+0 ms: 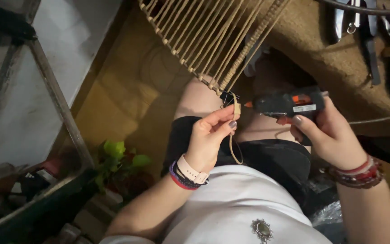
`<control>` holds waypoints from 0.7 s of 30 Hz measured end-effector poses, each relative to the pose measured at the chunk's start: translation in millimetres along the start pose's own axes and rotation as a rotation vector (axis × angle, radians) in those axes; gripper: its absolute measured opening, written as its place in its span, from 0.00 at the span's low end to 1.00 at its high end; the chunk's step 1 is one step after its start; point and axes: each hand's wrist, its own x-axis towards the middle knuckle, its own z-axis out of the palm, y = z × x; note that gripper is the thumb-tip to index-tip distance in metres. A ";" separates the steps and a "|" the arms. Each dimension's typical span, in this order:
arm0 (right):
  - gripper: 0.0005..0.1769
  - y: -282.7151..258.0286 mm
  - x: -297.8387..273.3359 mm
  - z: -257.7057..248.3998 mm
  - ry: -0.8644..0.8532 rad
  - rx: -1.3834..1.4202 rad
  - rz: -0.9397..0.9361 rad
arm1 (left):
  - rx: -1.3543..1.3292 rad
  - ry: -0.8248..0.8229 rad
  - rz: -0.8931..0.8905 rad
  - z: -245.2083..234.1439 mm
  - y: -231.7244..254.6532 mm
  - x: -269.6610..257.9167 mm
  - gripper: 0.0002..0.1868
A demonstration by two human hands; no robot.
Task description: Weaving and assembling a wicker structure using a stapler, pliers, and hot glue gun
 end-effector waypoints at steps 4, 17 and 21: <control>0.10 18.5 1.2 -1.6 0.085 -0.152 0.102 | -0.053 -0.002 0.020 -1.0 -3.7 -0.7 0.21; 0.08 6.2 6.0 5.2 -0.028 -0.212 0.021 | 0.030 -0.021 0.043 0.3 7.0 -2.8 0.21; 0.09 11.2 4.9 2.6 -0.021 -0.215 0.052 | 0.021 -0.010 0.047 -0.2 4.8 -2.7 0.21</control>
